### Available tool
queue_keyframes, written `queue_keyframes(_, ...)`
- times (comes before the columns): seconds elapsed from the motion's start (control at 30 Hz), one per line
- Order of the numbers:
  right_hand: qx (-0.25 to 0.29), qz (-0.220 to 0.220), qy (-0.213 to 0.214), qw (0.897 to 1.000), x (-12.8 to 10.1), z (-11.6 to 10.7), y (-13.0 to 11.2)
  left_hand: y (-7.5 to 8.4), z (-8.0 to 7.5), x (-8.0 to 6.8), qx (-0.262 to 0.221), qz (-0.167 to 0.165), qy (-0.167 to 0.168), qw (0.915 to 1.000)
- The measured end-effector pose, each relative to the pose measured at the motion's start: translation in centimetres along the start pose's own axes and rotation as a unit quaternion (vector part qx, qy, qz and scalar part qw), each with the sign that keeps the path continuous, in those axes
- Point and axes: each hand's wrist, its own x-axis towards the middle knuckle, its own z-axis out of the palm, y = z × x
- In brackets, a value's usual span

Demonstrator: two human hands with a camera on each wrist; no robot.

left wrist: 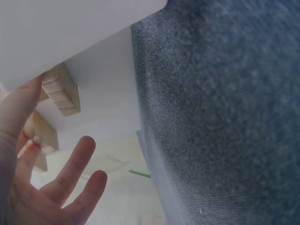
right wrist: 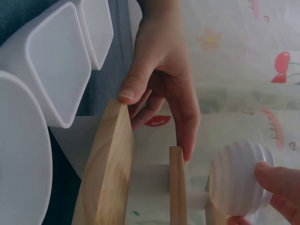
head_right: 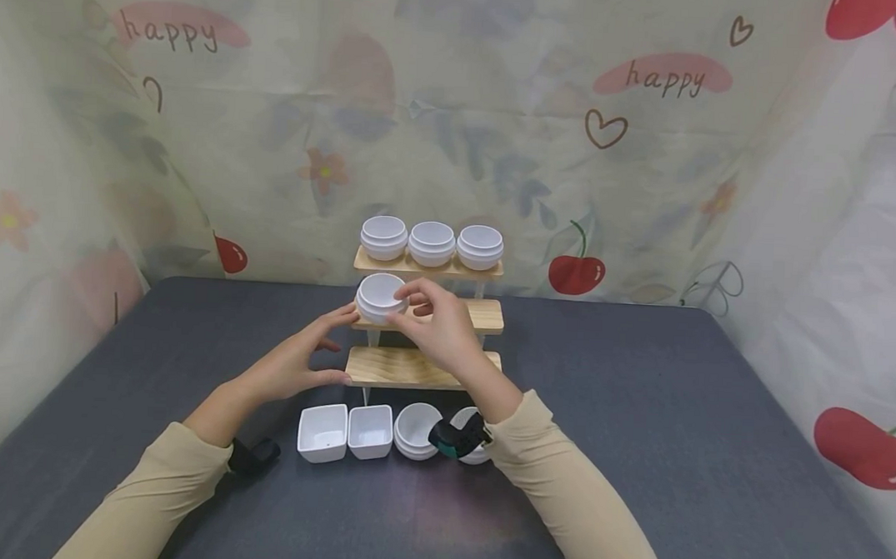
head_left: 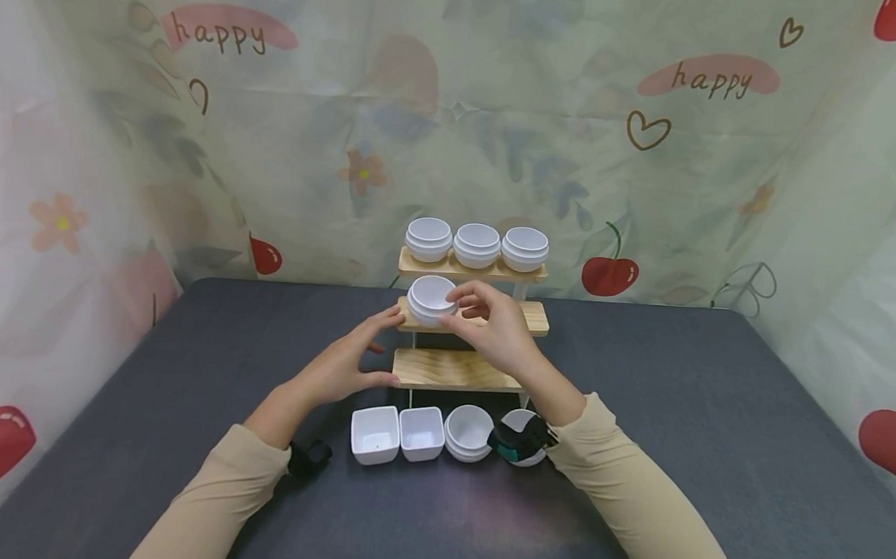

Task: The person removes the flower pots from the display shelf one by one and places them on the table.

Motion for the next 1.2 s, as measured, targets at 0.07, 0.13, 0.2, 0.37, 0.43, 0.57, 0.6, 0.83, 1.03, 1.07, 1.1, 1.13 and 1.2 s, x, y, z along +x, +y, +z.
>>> queue_keyframes(0.07,0.007,-0.004,-0.004,1.0,-0.3,-0.1,-0.1,0.0,0.0,0.0,0.0,0.001,0.0,1.0)
queue_keyframes(0.13,0.011,-0.006,-0.008,1.0,-0.6,-0.2,-0.2,0.0,0.0,0.0,0.0,0.001,0.001,1.0)
queue_keyframes(0.2,0.014,-0.01,-0.01,1.0,-0.8,-0.3,-0.3,0.0,0.0,0.0,0.002,0.002,0.002,1.0)
queue_keyframes(0.37,0.007,-0.016,-0.014,1.0,-1.3,-0.4,-0.4,0.0,0.0,0.0,0.003,0.002,0.003,1.0)
queue_keyframes(0.43,0.004,-0.019,-0.018,1.0,-1.4,-0.4,-0.4,-0.1,0.0,0.0,0.002,0.004,0.003,1.0)
queue_keyframes(0.57,0.003,-0.028,-0.026,0.999,-1.7,-0.3,-0.3,-0.1,0.0,-0.1,-0.002,0.005,0.004,1.0)
queue_keyframes(0.6,0.002,-0.031,-0.027,0.999,-1.7,-0.2,-0.3,-0.2,0.0,-0.1,-0.003,0.006,0.004,1.0)
queue_keyframes(0.83,0.01,-0.038,-0.034,0.999,-2.1,-0.2,-0.3,-0.2,0.1,-0.1,-0.003,0.011,0.006,0.9999)
queue_keyframes(1.03,0.01,-0.036,-0.035,0.999,-2.6,-0.2,-0.5,-0.1,0.1,-0.1,-0.008,0.022,0.01,0.9997)
queue_keyframes(1.07,0.007,-0.035,-0.036,0.999,-2.7,-0.2,-0.5,-0.1,0.1,-0.1,-0.008,0.023,0.01,0.9997)
queue_keyframes(1.1,0.004,-0.033,-0.036,0.999,-2.7,-0.2,-0.5,-0.1,0.1,-0.1,-0.007,0.024,0.011,0.9996)
queue_keyframes(1.13,0.003,-0.03,-0.037,0.999,-2.8,-0.2,-0.5,0.0,0.1,-0.2,-0.007,0.023,0.011,0.9997)
queue_keyframes(1.2,0.0,-0.024,-0.04,0.999,-3.0,-0.2,-0.6,-0.1,0.1,-0.1,-0.007,0.019,0.01,0.9998)
